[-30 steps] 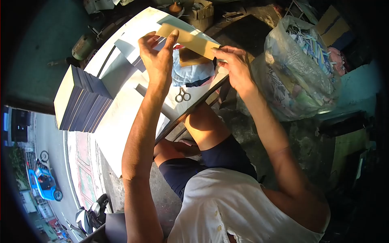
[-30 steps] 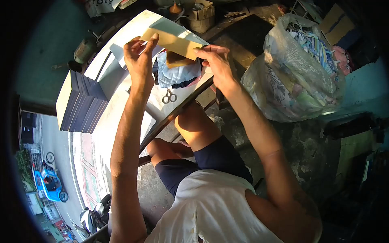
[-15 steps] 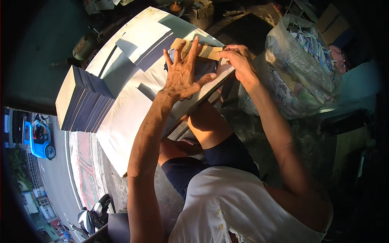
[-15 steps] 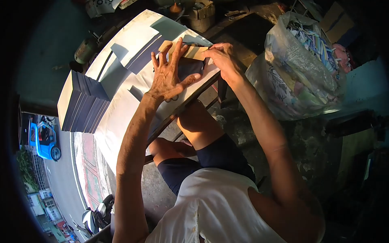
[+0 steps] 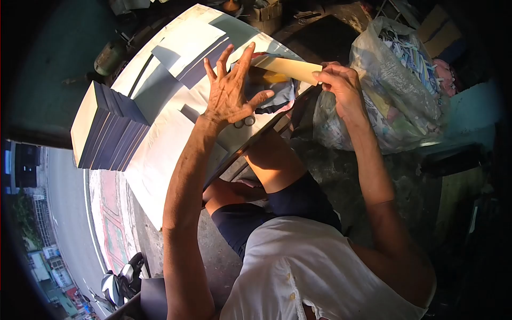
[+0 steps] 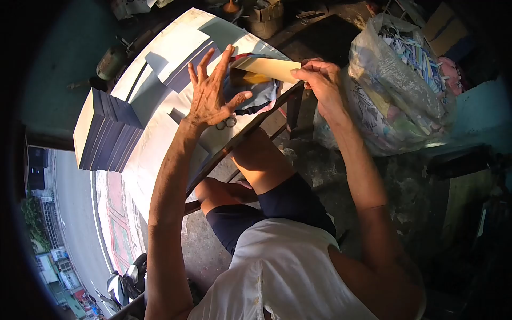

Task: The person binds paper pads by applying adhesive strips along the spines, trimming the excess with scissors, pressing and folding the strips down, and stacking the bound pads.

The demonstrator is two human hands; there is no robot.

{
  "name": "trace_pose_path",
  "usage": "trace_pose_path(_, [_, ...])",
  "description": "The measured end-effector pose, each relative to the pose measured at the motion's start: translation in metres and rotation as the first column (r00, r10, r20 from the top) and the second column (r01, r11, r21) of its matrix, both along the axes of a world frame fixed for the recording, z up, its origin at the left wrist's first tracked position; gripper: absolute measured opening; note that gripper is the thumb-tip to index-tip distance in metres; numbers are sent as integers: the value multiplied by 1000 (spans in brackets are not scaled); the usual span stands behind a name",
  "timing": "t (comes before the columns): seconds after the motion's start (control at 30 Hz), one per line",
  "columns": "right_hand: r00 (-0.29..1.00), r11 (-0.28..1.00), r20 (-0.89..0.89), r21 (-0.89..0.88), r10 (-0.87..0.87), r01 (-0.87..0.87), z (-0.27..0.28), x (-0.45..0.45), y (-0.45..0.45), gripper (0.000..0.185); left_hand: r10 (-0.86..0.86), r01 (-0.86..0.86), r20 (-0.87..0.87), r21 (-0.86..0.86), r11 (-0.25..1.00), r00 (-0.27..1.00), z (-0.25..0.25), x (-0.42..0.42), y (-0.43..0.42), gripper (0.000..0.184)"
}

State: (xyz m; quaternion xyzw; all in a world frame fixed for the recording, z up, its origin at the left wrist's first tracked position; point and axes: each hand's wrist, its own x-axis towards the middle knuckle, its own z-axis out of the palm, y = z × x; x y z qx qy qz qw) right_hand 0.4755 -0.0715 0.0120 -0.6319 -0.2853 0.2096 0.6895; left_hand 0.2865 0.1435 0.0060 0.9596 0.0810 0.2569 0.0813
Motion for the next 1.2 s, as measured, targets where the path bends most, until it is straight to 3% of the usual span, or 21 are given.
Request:
trace_pose_path(0.03, [1000,1000,-5,-1,24,-24,2,-1,-1,12,-29,27,67,38,999,997,6,-1,-6,112])
trace_pose_path(0.1, [999,1000,-50,-23,19,-20,-1,-2,1,15,-34,34,45,-3,999,998,12,-3,-19,113])
trace_pose_path(0.17, [996,999,-89,-40,22,-25,-3,-2,2,18,-106,102,38,91,991,994,14,1,-28,112])
trace_pose_path(0.23, [990,999,-129,-1,49,-50,-5,-6,1,18,-129,128,19,71,989,991,12,6,-32,111])
trace_pose_path(0.37, [989,1000,-146,-13,20,-22,-7,-8,0,16,-105,111,-116,46,993,988,4,10,-33,112])
trace_pose_path(0.47, [992,996,-91,-28,87,-90,-10,-8,-5,12,-81,82,-79,8,997,994,1,10,-33,114])
trace_pose_path(0.53, [1000,999,0,50,20,-20,-12,-13,-6,14,-55,56,-117,-1,998,992,4,11,-32,116])
trace_pose_path(0.67, [999,997,1,57,-53,52,-4,-18,-24,15,-40,42,-117,14,999,992,6,10,-29,118])
trace_pose_path(0.77, [997,999,60,8,-45,45,-3,-13,-46,15,-46,43,-140,-27,999,989,6,9,-27,119])
trace_pose_path(0.83, [987,990,90,57,-134,129,-2,-12,-60,13,-25,24,-132,-10,1000,991,4,8,-26,118])
trace_pose_path(0.97, [880,981,462,-91,-110,171,20,0,-97,11,-10,10,-35,16,1000,999,1,-1,-17,118])
trace_pose_path(1.03, [866,982,491,-95,-95,162,29,-3,-107,10,90,-116,-100,-305,945,991,-2,-7,-8,120])
trace_pose_path(1.1, [849,983,523,-106,-74,150,33,-5,-112,10,68,-115,-141,-354,928,988,-23,-12,3,113])
trace_pose_path(1.17, [792,982,607,-105,-62,157,34,-4,-111,10,44,-77,-144,-232,970,989,-45,-12,11,102])
trace_pose_path(1.2, [770,987,636,-81,-56,139,33,-2,-110,9,52,-114,-221,-273,955,974,-34,-13,9,92])
